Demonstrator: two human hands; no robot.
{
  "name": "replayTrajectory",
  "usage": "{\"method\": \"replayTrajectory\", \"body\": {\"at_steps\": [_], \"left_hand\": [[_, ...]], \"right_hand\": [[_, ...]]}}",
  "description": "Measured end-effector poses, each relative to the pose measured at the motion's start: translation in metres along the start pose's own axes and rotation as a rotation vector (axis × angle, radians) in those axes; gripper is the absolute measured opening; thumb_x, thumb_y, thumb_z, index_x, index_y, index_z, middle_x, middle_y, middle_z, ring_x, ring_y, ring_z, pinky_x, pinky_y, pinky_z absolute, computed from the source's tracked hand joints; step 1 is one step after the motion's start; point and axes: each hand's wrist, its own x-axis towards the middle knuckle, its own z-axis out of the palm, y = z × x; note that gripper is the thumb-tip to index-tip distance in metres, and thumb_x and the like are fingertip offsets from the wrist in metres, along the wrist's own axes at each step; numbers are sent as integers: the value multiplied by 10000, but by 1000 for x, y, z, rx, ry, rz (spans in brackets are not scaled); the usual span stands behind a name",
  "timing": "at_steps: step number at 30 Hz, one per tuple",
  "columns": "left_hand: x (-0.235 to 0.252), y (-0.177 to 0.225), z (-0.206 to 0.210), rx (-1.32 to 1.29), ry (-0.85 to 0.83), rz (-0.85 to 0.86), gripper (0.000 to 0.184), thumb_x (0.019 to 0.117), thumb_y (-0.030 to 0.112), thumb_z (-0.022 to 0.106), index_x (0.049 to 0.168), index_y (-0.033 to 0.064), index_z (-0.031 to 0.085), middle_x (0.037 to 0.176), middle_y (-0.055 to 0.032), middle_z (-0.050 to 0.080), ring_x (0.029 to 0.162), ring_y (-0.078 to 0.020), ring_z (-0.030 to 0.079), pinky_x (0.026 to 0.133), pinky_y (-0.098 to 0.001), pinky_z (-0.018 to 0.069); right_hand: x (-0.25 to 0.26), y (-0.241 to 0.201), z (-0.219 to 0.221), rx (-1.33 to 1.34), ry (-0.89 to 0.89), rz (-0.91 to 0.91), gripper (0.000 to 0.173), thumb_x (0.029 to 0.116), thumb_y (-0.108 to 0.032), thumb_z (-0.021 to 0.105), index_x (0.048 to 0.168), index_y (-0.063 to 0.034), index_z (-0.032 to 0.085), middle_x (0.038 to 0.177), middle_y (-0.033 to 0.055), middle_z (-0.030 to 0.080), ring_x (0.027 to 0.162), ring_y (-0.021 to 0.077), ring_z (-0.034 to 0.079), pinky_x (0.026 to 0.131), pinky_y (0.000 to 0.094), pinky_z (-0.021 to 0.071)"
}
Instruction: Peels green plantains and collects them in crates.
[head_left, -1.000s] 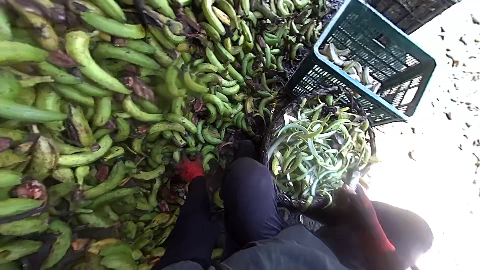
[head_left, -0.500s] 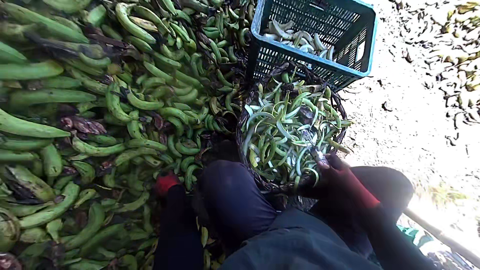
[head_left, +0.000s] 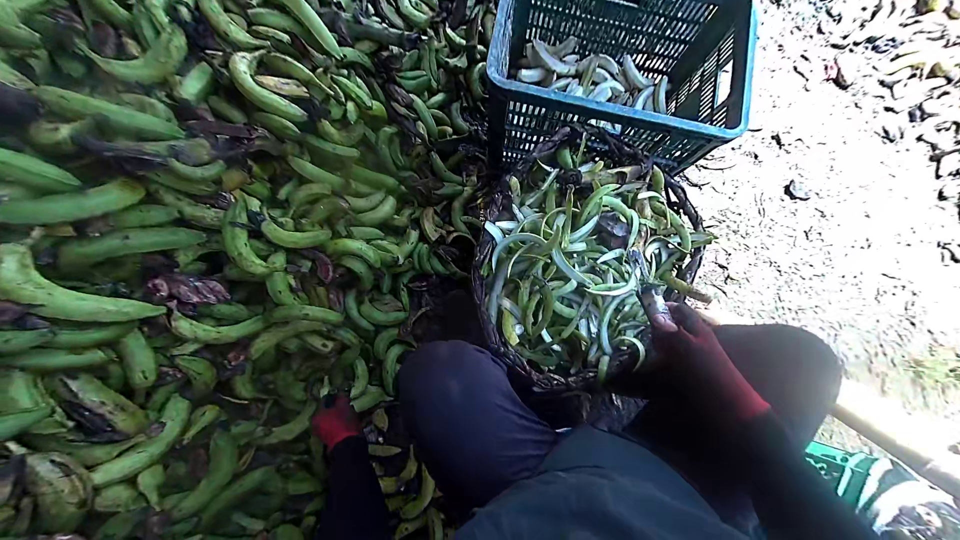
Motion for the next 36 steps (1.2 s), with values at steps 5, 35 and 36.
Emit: {"method": "replayTrajectory", "body": {"at_steps": [5, 35, 36], "left_hand": [[3, 6, 8, -62, -52, -85, 499, 1014, 415, 615, 1311, 14, 637, 1311, -225, 639, 1250, -350, 593, 1071, -555, 430], [-191, 392, 4, -341, -750, 879, 281, 1019, 260, 631, 1204, 53, 674, 1087, -58, 704, 986, -103, 657, 925, -343, 541], [-198, 403, 17, -273, -781, 912, 302, 1026, 293, 621, 1216, 66, 679, 1105, -63, 704, 992, -110, 655, 925, -354, 532]], "right_hand": [[4, -7, 2, -28, -65, 38, 569, 949, -474, 666, 1324, -73, 518, 912, 10, 638, 693, 76, 610, 635, 259, 548], [48, -63, -3, -70, -58, 31, 403, 1055, -402, 536, 1260, -58, 583, 864, 53, 672, 633, 118, 606, 568, 285, 519], [47, -62, -9, -40, -23, 28, 407, 1060, -391, 529, 1283, -53, 574, 870, 55, 677, 637, 117, 614, 567, 278, 524]]}}
